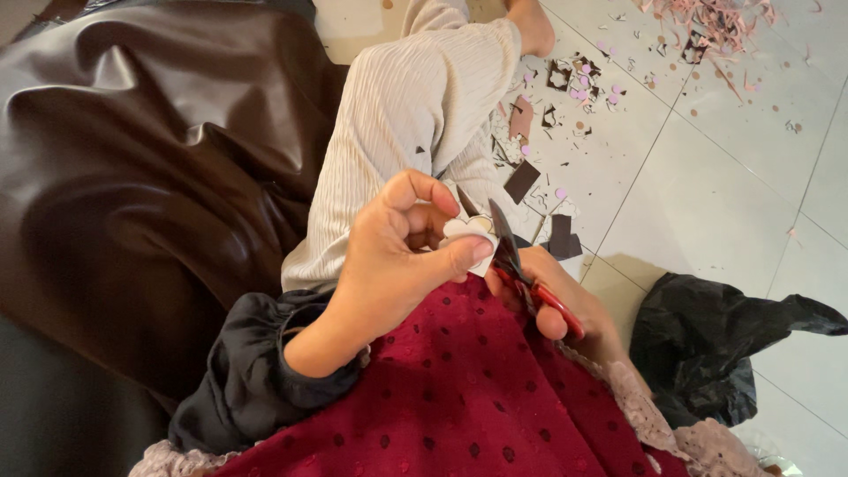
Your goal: The person sits on the floor and uses red-handled scissors to cut a small white paper shape into a cloud-like form. They rotate the paper and trim the edges carefully, with cut scraps accumulating on the tiled floor.
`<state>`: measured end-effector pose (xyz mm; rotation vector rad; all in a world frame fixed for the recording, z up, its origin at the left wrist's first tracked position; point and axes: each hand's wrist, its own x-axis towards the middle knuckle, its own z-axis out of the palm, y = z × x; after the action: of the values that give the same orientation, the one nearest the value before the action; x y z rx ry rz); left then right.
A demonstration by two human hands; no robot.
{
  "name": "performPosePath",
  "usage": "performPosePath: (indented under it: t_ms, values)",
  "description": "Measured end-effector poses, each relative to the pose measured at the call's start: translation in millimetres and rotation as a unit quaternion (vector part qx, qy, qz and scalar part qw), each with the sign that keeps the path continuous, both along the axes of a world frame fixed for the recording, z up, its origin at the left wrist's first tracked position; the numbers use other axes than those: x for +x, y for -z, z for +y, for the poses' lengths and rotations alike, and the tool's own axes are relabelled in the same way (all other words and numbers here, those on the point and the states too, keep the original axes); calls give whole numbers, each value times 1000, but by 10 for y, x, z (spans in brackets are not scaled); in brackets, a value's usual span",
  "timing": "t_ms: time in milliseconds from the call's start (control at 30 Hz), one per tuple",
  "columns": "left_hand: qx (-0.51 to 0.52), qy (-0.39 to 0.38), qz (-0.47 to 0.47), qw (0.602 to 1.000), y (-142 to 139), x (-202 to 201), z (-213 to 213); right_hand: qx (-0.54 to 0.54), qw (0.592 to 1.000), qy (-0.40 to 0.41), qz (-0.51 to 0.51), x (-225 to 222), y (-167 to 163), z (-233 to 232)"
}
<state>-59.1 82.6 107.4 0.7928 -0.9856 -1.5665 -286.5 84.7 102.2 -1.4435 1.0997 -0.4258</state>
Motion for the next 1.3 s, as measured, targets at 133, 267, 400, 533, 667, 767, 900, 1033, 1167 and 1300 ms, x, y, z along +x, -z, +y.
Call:
performPosePath:
  t_ms: [133, 267, 400, 533, 667, 767, 900, 1033, 1167, 1300]
  values:
    - [-5, 17, -21, 1000, -31, 43, -29, -9, 999, -30, -14, -13, 52, -61]
    - [-8, 17, -8, 1000, -48, 42, -34, -4, 999, -31, -11, -77, 151, -56]
    - [-10, 5, 7, 1000, -48, 19, -24, -28, 998, -55, -8, -89, 221, -115]
    - [-1, 6, 8, 1000, -48, 12, -21, 10, 1000, -18, -21, -73, 135, -38]
    - [-6, 7, -5, 1000, -49, 5, -13, 70, 992, 68, -76, -27, -13, 128]
    - [-9, -2, -20, 1000, -44, -3, 1, 68, 997, 25, -16, 27, 13, 32]
    - [19, -31, 5, 999, -12, -68, -14, 97, 986, 134, -27, -102, 165, 135]
    - [32, -40, 71, 996, 53, -155, -5, 75, 994, 4, -80, -242, 593, 22]
    - [31, -46, 80, 995, 112, -183, 5, 36, 992, -22, -121, -284, 769, 26]
    - [40, -38, 102, 993, 129, -177, 21, 121, 976, 151, -96, -161, 538, 245]
